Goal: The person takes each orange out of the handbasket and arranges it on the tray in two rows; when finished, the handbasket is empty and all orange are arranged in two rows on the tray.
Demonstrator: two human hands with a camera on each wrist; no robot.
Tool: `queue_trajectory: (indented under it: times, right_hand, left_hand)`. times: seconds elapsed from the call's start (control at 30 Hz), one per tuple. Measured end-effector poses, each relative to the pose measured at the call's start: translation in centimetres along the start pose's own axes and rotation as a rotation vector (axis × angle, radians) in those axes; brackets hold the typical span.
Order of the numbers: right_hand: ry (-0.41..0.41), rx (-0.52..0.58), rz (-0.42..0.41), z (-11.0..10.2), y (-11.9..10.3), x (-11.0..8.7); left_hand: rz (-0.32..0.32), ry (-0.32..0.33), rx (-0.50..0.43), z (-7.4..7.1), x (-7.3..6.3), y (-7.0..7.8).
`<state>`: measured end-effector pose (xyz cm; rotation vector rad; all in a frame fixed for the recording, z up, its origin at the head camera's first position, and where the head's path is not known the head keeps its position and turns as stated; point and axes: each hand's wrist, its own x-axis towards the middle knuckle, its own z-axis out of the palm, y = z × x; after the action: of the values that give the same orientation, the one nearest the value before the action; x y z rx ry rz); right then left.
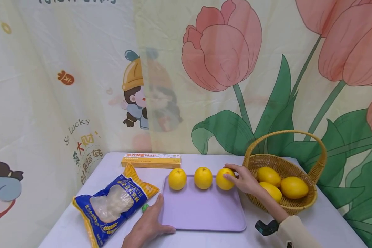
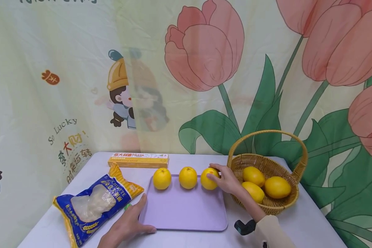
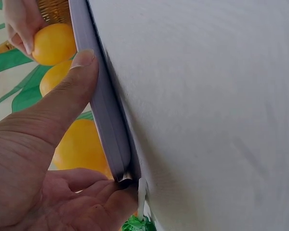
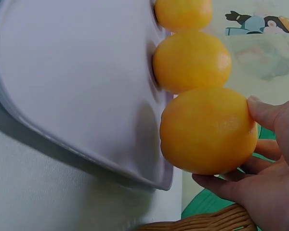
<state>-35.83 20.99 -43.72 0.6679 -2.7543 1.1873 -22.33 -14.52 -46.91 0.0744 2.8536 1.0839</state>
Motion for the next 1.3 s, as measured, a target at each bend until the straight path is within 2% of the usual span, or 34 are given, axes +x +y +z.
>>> queue_trajectory:
  times: [0.4,0.7,1.07,1.23,1.3]
  right_hand:
    - [-0.045,-0.029,0.030,-0.1,0.4,0.6]
    - [-0.100,0.002,0.066,-0.1,0.2,0.6]
    - [-0.105,0.005,0.099,0.0,-0.2,0.3]
    - [-0.109,0.032,0.092,-0.3,-0.3,0.1]
    - [-0.124,0.076,0.082,-1.0,-0.6,-0.2]
  left_hand:
    - [0.000,0.001,0.001,0.0,0.2,0.3]
    - [0.000,0.005,-0.002,-0.1,0.0,0.3]
    - [-0.007,0.000,0.005,0.0,0.0,0.2]
    - [-0.026,-0.002,0.016,0.1,0.1,0.1]
    - [-0.042,-0.003,0.023,0.1,0.1,0.1]
